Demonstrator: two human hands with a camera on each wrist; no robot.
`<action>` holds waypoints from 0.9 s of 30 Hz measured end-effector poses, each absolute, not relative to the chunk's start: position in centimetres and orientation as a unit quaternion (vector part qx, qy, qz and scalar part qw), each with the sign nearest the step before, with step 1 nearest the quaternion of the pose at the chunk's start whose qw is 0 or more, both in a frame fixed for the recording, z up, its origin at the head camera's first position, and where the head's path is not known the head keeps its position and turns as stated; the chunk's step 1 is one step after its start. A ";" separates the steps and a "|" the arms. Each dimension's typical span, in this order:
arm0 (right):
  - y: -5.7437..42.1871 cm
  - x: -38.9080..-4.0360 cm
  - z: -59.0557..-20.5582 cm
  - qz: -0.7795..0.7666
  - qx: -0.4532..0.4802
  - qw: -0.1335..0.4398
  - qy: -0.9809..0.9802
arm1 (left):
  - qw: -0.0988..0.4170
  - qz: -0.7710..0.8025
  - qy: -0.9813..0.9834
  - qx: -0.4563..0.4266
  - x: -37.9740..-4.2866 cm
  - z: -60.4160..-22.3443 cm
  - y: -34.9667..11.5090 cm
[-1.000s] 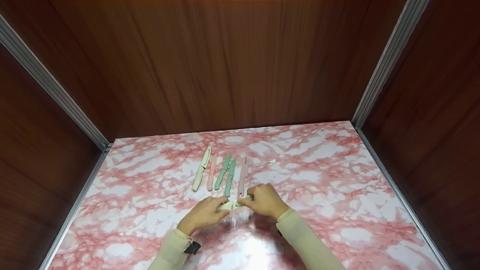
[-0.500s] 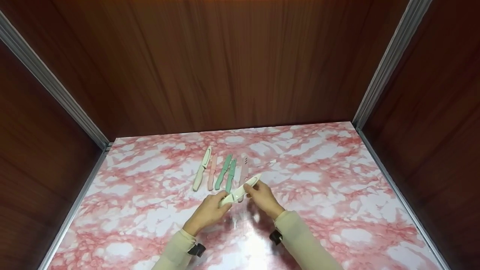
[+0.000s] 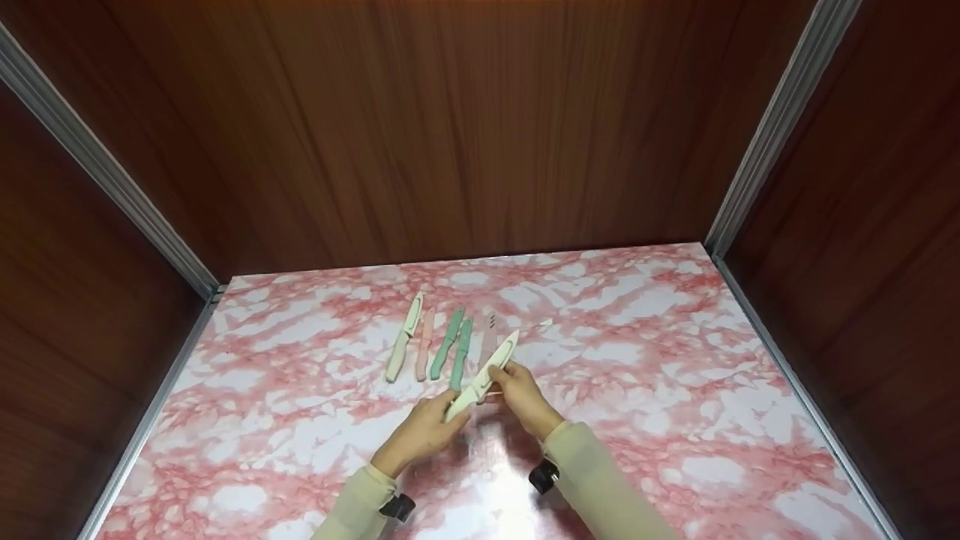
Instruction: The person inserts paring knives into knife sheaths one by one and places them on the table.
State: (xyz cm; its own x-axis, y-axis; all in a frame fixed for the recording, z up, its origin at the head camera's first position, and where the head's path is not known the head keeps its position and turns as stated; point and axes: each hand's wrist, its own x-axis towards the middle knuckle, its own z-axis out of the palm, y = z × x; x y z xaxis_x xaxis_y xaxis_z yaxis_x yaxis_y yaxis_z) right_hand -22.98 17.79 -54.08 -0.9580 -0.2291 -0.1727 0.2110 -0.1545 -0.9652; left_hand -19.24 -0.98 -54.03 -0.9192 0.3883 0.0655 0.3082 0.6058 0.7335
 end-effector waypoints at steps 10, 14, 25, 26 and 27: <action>18.8 -24.9 -54.0 -0.753 0.058 0.098 0.648 | 0.105 0.298 0.926 0.204 -18.8 -54.8 -5.5; 19.8 -25.8 -54.4 -0.706 0.084 0.081 0.699 | 0.095 0.281 0.936 0.190 -18.7 -54.9 -7.9; 22.5 -28.6 -54.8 -0.645 0.076 0.123 0.750 | 0.074 0.261 0.952 0.139 -18.2 -55.1 -13.0; 22.6 -28.9 -54.9 -0.642 0.078 0.127 0.752 | 0.074 0.259 0.954 0.134 -18.1 -55.2 -13.3; 22.7 -29.1 -55.0 -0.640 0.079 0.130 0.753 | 0.077 0.258 0.954 0.130 -18.0 -55.3 -13.5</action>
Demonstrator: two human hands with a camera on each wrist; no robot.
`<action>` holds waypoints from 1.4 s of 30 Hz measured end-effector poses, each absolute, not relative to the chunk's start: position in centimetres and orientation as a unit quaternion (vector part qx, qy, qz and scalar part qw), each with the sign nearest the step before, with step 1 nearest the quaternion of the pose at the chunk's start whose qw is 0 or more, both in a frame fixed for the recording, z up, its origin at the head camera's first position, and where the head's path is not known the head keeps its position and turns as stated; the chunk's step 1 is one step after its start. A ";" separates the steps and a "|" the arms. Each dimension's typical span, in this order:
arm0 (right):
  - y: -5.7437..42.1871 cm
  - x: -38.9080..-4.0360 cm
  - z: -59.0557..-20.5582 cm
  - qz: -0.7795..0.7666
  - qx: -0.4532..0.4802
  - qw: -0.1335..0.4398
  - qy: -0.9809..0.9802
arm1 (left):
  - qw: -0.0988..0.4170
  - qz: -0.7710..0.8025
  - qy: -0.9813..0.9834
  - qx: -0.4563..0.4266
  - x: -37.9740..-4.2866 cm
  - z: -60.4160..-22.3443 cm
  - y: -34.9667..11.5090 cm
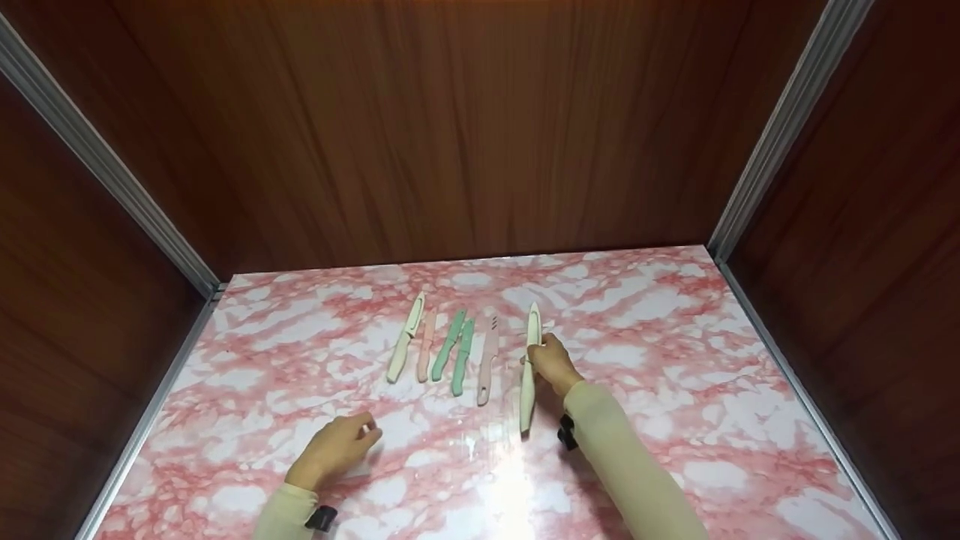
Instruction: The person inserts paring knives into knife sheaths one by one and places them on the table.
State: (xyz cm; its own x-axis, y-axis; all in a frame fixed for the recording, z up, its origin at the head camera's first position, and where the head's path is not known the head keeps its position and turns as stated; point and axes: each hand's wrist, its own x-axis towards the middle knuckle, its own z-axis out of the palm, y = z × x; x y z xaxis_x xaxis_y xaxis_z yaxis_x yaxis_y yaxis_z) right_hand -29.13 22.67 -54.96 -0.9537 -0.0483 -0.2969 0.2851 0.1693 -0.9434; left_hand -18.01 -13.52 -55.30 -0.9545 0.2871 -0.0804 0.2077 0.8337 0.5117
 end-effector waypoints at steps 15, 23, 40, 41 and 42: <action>22.8 -32.4 -56.5 -0.577 0.088 0.109 0.805 | 0.080 0.270 0.951 0.129 -17.3 -56.1 -14.9; 22.1 -33.4 -57.2 -0.533 0.078 0.087 0.838 | 0.094 0.281 0.946 0.128 -17.3 -56.2 -15.2; 21.2 -33.8 -57.3 -0.491 0.080 0.060 0.865 | 0.083 0.275 0.949 0.127 -17.7 -56.2 -15.5; 21.2 -33.8 -57.2 -0.484 0.077 0.054 0.870 | 0.081 0.274 0.950 0.127 -17.8 -56.1 -15.5; 21.2 -33.9 -57.2 -0.472 0.070 0.046 0.878 | 0.079 0.272 0.951 0.127 -17.9 -56.1 -15.5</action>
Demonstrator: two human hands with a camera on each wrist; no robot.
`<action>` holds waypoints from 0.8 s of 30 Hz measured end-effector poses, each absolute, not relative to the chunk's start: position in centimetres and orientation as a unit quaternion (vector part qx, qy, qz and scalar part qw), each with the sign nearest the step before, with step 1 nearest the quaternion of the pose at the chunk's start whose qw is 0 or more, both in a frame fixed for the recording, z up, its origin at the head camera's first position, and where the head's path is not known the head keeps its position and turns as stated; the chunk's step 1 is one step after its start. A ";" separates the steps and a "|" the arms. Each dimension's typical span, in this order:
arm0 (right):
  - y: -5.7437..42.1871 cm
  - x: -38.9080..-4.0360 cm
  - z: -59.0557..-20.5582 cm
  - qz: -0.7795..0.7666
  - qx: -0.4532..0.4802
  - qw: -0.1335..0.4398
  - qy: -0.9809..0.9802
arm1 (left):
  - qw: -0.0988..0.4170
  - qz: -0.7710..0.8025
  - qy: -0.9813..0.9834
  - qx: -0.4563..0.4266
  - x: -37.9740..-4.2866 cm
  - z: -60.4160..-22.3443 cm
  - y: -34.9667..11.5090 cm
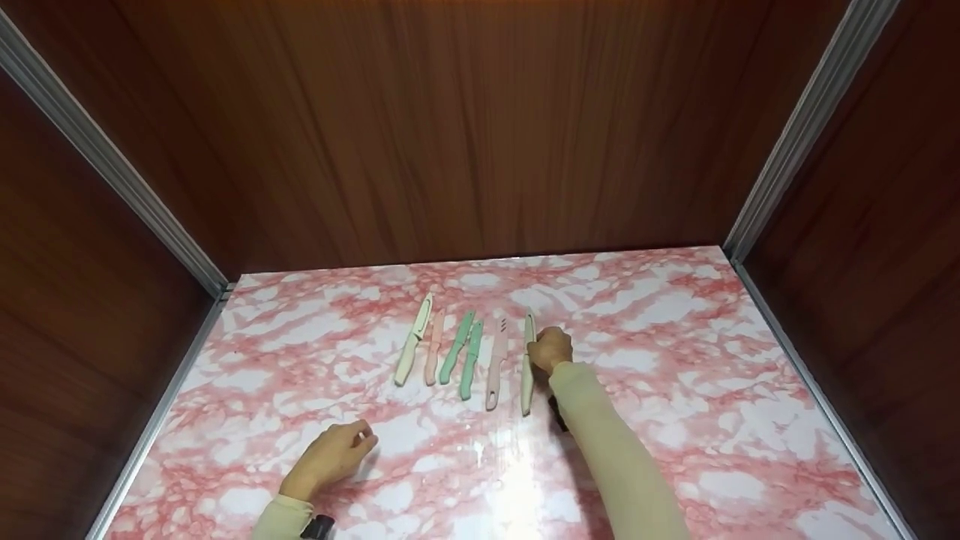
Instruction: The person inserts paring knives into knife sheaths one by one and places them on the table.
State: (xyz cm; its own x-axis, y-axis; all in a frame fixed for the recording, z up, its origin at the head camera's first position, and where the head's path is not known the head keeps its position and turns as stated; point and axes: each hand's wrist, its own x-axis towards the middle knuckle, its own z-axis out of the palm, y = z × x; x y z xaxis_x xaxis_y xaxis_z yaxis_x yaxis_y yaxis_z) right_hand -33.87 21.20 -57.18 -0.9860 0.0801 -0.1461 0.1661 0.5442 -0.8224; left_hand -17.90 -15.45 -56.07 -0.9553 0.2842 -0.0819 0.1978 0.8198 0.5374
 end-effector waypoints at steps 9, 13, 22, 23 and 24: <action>21.7 -33.2 -57.2 -0.361 0.061 0.000 0.931 | 0.096 0.260 0.952 0.130 -18.3 -55.5 -15.1; 22.1 -32.6 -57.1 -0.364 0.069 0.019 0.929 | 0.093 0.244 0.956 0.131 -18.7 -54.9 -15.2; 23.3 -30.1 -55.8 -0.358 0.014 0.020 0.933 | 0.098 0.226 0.961 0.126 -19.5 -53.0 -16.1; 23.5 -29.8 -55.6 -0.354 0.005 0.012 0.935 | 0.097 0.226 0.962 0.120 -19.6 -52.7 -16.1; 23.7 -29.4 -55.3 -0.349 -0.003 0.004 0.937 | 0.094 0.226 0.963 0.110 -19.7 -52.4 -16.2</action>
State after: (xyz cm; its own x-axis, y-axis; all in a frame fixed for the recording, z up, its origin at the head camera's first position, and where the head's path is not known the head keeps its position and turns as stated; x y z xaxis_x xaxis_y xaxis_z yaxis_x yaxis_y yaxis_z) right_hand -29.38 23.71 -55.34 -0.9999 -0.0092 -0.0059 -0.0032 0.7564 -0.6541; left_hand -19.71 -16.17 -52.45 -0.9581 0.2549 -0.1306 0.1702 0.8733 0.4565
